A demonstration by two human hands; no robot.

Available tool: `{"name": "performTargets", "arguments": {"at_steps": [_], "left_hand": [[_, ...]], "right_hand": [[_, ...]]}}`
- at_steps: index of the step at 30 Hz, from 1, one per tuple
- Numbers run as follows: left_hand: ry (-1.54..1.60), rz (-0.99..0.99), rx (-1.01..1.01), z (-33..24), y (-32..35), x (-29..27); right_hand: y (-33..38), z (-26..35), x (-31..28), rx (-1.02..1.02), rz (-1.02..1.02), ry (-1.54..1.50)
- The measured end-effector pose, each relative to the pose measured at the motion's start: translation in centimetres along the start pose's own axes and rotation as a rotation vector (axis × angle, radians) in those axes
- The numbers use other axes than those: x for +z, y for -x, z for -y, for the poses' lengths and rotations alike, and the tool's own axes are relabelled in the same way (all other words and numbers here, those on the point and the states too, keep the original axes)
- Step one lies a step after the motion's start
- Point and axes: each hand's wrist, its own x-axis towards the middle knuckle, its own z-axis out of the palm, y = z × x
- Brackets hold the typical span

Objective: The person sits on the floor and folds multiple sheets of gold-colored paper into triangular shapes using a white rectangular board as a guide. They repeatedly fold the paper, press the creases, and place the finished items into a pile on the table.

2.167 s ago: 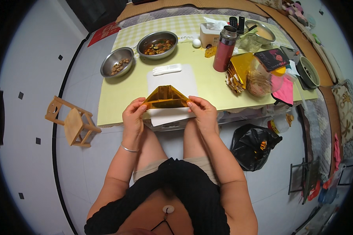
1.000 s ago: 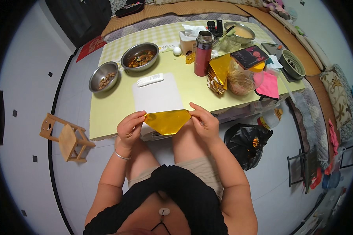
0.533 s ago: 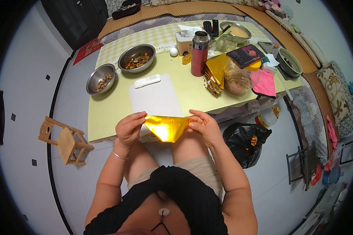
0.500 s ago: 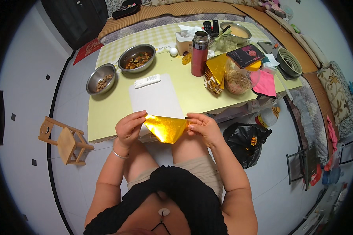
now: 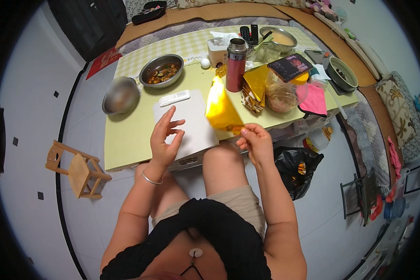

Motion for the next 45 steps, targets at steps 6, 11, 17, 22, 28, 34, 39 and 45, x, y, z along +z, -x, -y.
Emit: {"name": "performTargets", "arguments": {"at_steps": [6, 11, 17, 22, 28, 34, 39, 45], "left_hand": [[-0.064, 0.089, -0.027, 1.5, 3.0, 0.2], [-0.090, 0.082, -0.086, 2.3, 4.8, -0.8], [-0.093, 0.036, -0.131, 3.4, 6.4, -2.0], [-0.088, 0.042, -0.160, 3.5, 6.9, -2.5], [-0.113, 0.070, -0.112, 3.0, 5.1, -2.2], [-0.199, 0.075, -0.059, 3.6, 2.6, -2.7], [-0.193, 0.054, -0.078, 5.1, 1.8, -3.6], [-0.226, -0.074, -0.116, 8.1, 4.1, -5.5]], "right_hand": [[-4.7, 1.6, -1.0, -0.144, -0.229, -0.060], [-7.9, 2.3, -1.5, -0.201, -0.359, -0.057], [-9.2, 2.7, 0.0, -0.186, -0.338, -0.110], [-9.7, 1.6, 0.2, -0.287, -0.384, -0.053], [-11.9, 2.4, 2.5, -0.319, -0.439, -0.068], [-10.4, 2.1, 4.0, -0.339, -0.417, 0.068], [-9.9, 2.7, 1.3, -0.437, -0.386, 0.439], [-7.9, 5.5, 3.7, -0.737, -0.573, 1.718]]}}
